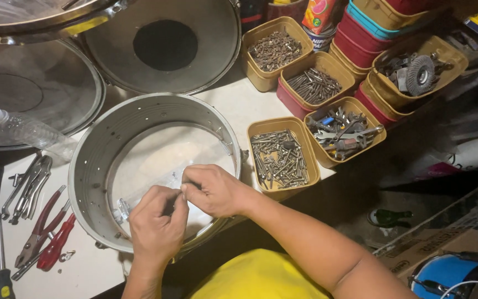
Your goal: The person assembles small metal hardware components, including screws and washers, into a drum shell. They pick parts from containers, insert them into the drum's lugs, and use a screwdriver to tighten the screws.
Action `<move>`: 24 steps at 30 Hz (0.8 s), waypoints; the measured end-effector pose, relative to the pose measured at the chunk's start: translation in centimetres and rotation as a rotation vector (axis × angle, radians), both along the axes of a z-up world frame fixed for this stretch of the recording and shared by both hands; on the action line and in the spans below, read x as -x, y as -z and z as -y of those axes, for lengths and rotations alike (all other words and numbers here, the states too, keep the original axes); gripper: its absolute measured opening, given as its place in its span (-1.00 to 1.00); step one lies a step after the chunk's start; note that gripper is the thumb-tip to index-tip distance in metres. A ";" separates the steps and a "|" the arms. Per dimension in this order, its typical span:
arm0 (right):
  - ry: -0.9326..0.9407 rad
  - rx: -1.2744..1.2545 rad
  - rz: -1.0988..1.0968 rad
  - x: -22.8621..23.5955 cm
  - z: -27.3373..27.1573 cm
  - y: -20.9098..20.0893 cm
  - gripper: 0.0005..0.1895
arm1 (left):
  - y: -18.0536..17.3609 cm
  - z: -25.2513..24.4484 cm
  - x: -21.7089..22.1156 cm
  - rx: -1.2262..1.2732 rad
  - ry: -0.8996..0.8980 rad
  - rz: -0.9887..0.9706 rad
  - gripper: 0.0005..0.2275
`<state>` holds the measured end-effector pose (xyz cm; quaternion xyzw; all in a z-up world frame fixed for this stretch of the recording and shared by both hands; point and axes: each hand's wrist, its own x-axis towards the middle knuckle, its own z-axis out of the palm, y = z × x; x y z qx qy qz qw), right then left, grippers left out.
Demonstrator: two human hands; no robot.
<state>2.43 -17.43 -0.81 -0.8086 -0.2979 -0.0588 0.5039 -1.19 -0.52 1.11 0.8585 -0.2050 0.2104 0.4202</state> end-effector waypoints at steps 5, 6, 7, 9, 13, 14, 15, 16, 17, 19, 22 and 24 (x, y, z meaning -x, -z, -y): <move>0.009 0.016 -0.015 0.0 -0.1 0.5 -0.70 | 0.0 0.0 0.1 0.017 0.007 0.008 -0.93; 0.013 0.026 -0.005 0.0 -0.2 0.6 -0.68 | 0.0 0.0 0.1 0.022 0.010 0.011 -0.94; 0.013 0.027 -0.005 -0.1 -0.2 0.8 -0.68 | 0.1 0.0 0.0 0.022 0.009 0.012 -0.94; 0.020 0.029 0.035 -0.2 -0.3 1.1 -0.66 | 0.3 -0.1 0.0 0.027 0.019 0.018 -0.94; 0.020 0.022 -0.020 -0.1 -0.3 1.0 -0.64 | 0.0 0.1 0.1 0.027 0.018 0.022 -0.95; 0.020 0.001 -0.038 -0.1 -0.3 0.9 -0.64 | 0.0 0.1 0.1 0.033 -0.010 -0.002 -0.94; 0.020 -0.020 -0.055 0.0 -0.3 0.8 -0.64 | -0.1 0.2 0.2 0.039 -0.038 -0.027 -0.92; 0.019 -0.019 -0.054 0.0 -0.3 0.9 -0.64 | -0.1 0.2 0.2 0.039 -0.038 -0.025 -0.92; -0.003 -0.028 -0.020 0.0 -0.3 0.9 -0.67 | -0.1 0.2 0.2 0.039 -0.040 -0.050 -0.89; -0.025 -0.039 0.013 0.1 -0.4 0.6 -0.69 | 0.0 0.1 0.1 0.036 -0.041 -0.076 -0.86; -0.069 -0.016 -0.010 0.4 -0.3 -0.1 -0.68 | 0.5 -0.1 0.1 0.017 0.028 -0.050 -0.84; -0.075 -0.027 -0.018 0.5 -0.3 -0.4 -0.66 | 0.7 -0.2 0.1 -0.015 0.010 -0.121 -0.81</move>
